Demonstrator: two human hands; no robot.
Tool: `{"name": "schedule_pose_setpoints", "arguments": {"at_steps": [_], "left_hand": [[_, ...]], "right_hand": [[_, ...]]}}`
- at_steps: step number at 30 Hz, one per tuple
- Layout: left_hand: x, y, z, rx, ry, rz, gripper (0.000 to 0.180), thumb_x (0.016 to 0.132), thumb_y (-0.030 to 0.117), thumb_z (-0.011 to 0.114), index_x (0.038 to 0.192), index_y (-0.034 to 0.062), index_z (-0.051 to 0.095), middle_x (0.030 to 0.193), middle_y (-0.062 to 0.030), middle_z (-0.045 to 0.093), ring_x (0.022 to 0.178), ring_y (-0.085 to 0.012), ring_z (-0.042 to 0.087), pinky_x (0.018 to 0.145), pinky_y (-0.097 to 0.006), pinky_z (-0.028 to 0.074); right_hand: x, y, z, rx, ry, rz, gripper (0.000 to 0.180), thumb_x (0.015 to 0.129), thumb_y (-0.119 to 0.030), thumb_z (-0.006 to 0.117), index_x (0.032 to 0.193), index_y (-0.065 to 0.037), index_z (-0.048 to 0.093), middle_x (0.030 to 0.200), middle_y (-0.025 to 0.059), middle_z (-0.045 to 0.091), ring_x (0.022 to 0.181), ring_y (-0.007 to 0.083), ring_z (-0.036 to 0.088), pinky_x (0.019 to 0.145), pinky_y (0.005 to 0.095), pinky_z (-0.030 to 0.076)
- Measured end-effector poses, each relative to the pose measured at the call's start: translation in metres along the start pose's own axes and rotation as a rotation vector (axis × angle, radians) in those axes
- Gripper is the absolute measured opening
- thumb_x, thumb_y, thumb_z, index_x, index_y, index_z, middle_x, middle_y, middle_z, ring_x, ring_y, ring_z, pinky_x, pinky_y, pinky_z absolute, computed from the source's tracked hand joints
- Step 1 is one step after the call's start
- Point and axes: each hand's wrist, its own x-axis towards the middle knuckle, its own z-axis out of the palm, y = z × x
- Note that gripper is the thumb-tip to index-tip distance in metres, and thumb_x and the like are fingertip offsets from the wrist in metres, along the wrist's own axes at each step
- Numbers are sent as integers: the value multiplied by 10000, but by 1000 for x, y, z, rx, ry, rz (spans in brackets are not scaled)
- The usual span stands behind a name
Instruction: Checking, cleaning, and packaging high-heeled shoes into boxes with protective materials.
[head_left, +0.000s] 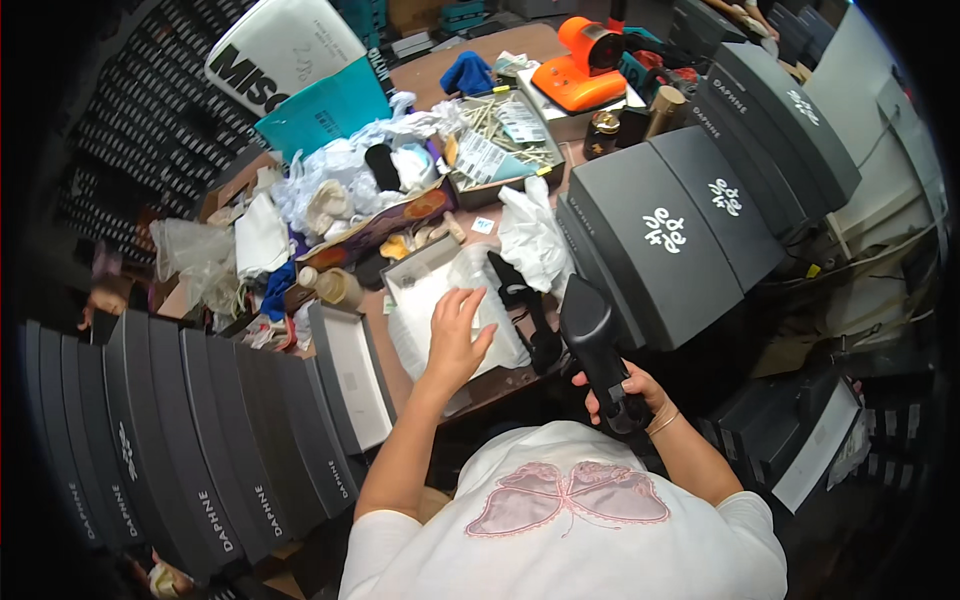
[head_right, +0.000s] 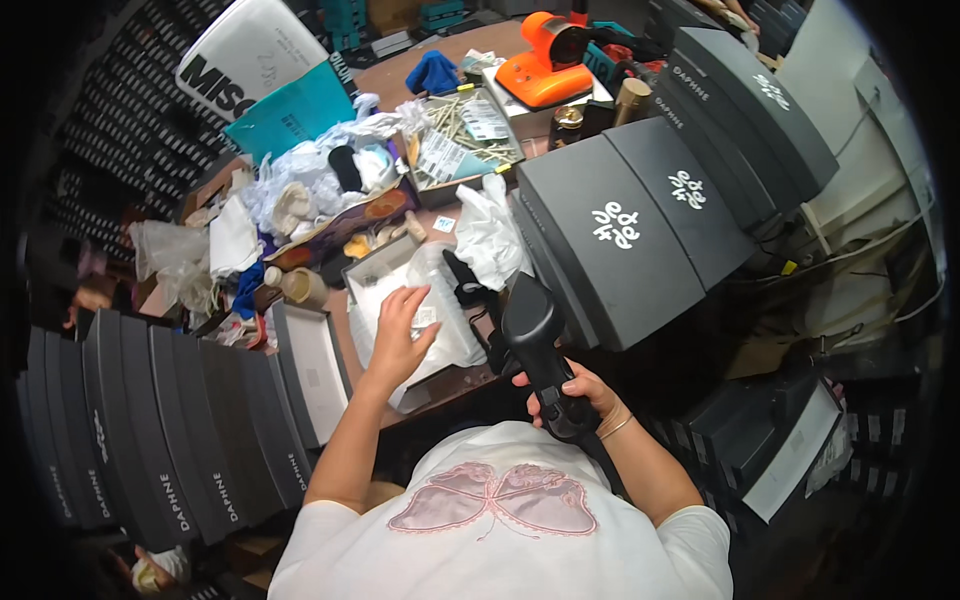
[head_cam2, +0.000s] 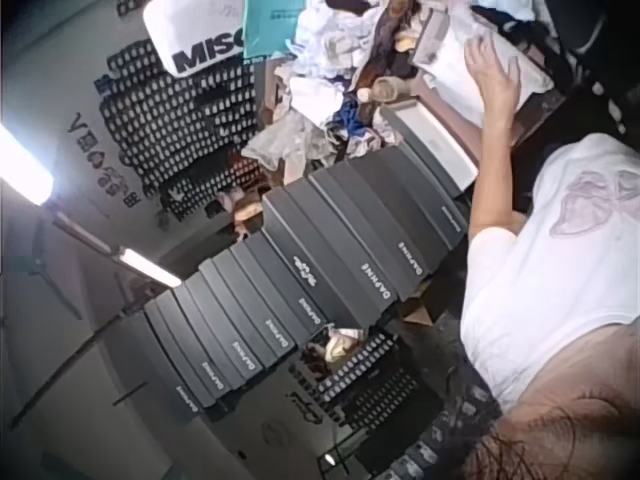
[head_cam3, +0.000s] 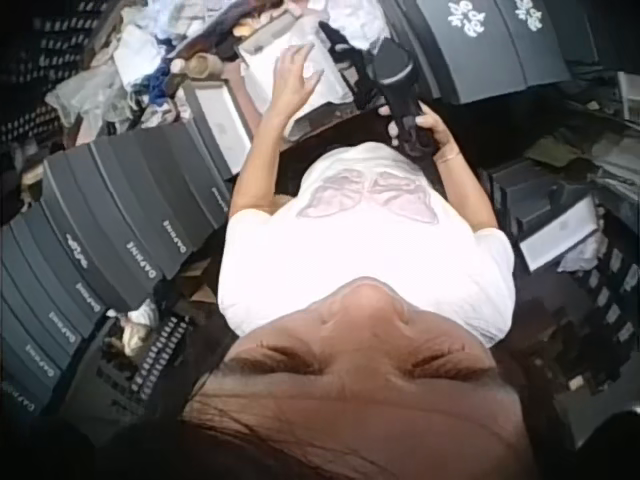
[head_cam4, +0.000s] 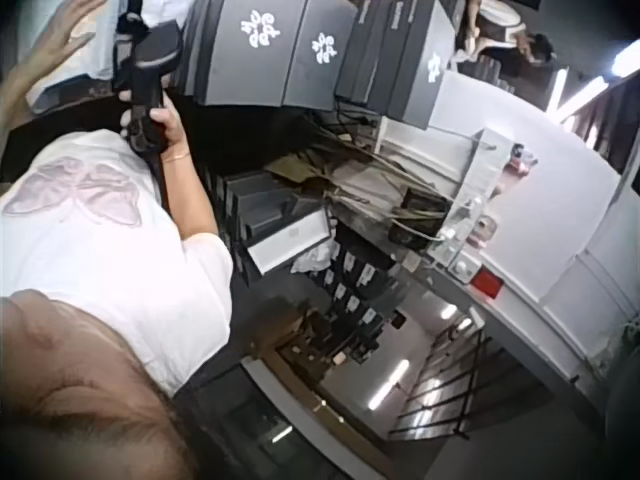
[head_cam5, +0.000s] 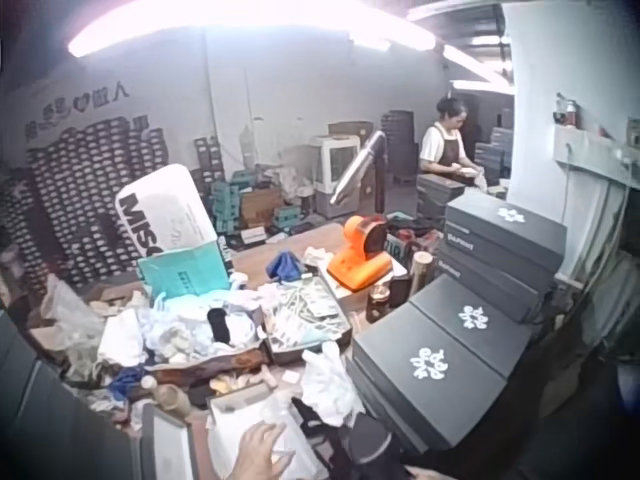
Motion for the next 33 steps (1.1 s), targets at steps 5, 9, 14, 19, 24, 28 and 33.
{"name": "schedule_pose_setpoints", "arguments": {"at_steps": [5, 9, 14, 19, 24, 28, 33], "left_hand": [[85, -48, 104, 474, -123, 321, 475, 742, 144, 700, 1202, 138, 581, 1347, -149, 463, 1394, -384, 230, 1079, -653, 145], [141, -75, 93, 40, -1, 319, 151, 786, 81, 608, 930, 91, 653, 1202, -100, 588, 1250, -300, 473, 1082, -619, 189], [140, 20, -85, -142, 248, 130, 173, 931, 146, 560, 934, -13, 628, 978, -165, 638, 879, -327, 617, 948, -407, 441], [32, 82, -147, -582, 658, 76, 184, 937, 109, 562, 1054, -14, 633, 1043, -128, 650, 988, -220, 623, 855, -297, 463], [-24, 48, -132, -411, 371, -107, 206, 957, 111, 545, 1092, -28, 616, 1054, -91, 649, 970, -166, 615, 851, -275, 469], [28, 21, -120, -396, 465, -367, 207, 949, 170, 562, 950, -13, 658, 727, 56, 569, 664, -36, 463, 572, -240, 377], [1, -116, -42, 308, 260, -490, 684, 834, 256, 681, 1393, 47, 347, 1278, -252, 467, 1156, -408, 483, 959, -433, 412]], "right_hand": [[2, 5, 13, 43, -24, -128, 713, 734, -301, 665, 1280, 97, 435, 950, 246, 648, 787, 301, 681, 718, 380, 582], [12, 3, 35, 240, 27, -235, 760, 767, -270, 661, 1321, 158, 365, 1002, 281, 625, 880, 324, 660, 755, 429, 571], [14, 1, 17, 392, -68, -209, 735, 841, -322, 548, 1365, 137, 313, 1155, 267, 573, 890, 332, 651, 760, 413, 555], [25, -13, 18, 358, -99, -143, 760, 813, -315, 575, 1376, 118, 305, 1032, 259, 616, 862, 346, 657, 777, 385, 557], [29, -28, 10, 122, -108, -63, 753, 765, -269, 658, 1335, 124, 360, 1209, 251, 557, 884, 305, 638, 705, 440, 566], [31, -36, 9, -63, -108, 74, 777, 701, -265, 724, 1312, 77, 387, 1188, 216, 561, 823, 294, 662, 679, 421, 582], [34, -16, 22, -211, -69, 227, 787, 689, -253, 726, 1337, 39, 388, 1184, 176, 572, 855, 257, 667, 734, 400, 583]]}}
